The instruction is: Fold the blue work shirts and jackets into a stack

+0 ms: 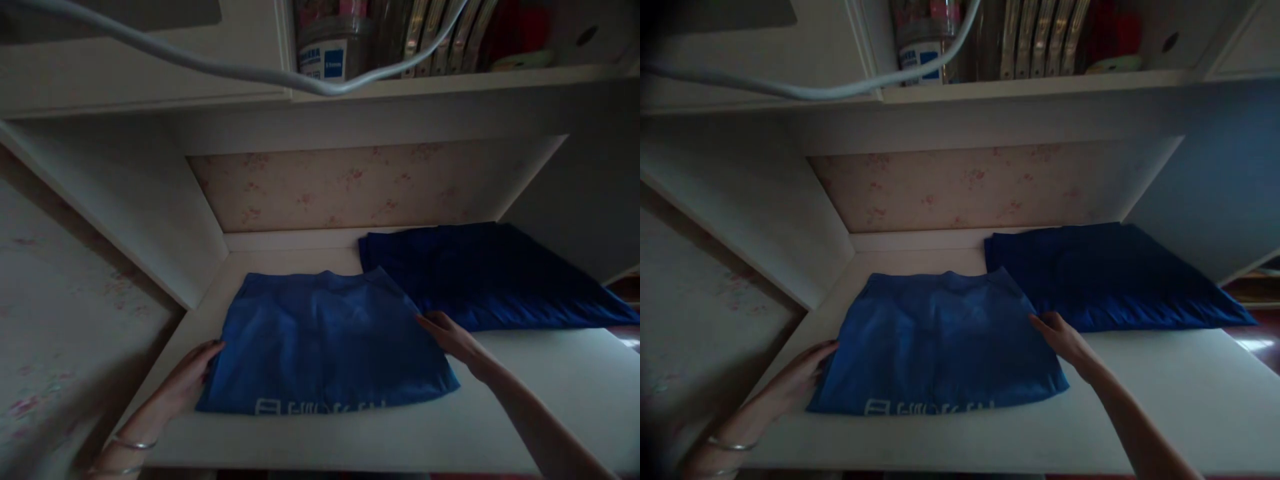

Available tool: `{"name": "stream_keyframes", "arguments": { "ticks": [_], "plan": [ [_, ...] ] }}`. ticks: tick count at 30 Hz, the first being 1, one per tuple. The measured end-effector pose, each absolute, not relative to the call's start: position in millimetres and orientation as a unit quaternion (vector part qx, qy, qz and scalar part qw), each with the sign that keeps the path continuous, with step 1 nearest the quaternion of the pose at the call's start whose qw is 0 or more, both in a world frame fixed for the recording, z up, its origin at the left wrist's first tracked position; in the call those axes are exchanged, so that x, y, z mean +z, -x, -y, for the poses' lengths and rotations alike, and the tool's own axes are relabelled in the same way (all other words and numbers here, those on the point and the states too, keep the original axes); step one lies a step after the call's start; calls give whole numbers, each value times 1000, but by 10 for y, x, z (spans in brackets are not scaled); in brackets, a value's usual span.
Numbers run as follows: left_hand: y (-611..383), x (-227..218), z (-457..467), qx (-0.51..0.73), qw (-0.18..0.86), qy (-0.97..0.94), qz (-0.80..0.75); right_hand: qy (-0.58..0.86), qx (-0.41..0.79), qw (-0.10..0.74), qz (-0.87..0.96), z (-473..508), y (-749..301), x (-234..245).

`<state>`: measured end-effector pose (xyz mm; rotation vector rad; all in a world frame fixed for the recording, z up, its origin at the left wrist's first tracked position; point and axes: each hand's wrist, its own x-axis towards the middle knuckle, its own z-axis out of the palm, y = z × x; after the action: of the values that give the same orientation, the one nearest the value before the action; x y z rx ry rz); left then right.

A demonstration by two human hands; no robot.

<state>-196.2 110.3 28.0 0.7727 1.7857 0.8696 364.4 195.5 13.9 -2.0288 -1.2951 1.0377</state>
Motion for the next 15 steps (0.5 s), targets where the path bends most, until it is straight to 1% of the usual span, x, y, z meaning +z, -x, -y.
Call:
{"name": "stream_keyframes", "arguments": {
  "ticks": [2, 4, 6, 8, 11, 13, 15],
  "plan": [
    [1901, 273, -1030, 334, 578, -282, -689, 701, 527, 282, 390, -1668, -3581, 75],
    [1788, 287, -1056, 317, 607, -277, -674, 641, 620, 308, 333, -1513, -3417, 44],
    [1682, 281, -1089, 304, 582, -303, -691, 608, 653, 318, 321, -1468, -3233, 27],
    [1642, 253, -1041, 312, 557, -322, -699, 603, 653, 314, 334, -1463, -3111, 20],
    [1732, 222, -765, 339, 584, -271, -686, 577, 664, 297, 371, -1392, -3101, 29],
    [1837, 226, -504, 337, 613, -206, -685, 519, 713, 261, 393, -1293, -3149, 40],
    [1920, 227, -265, 315, 614, -155, -707, 470, 767, 228, 372, -1202, -3149, 40]
  ]
}}
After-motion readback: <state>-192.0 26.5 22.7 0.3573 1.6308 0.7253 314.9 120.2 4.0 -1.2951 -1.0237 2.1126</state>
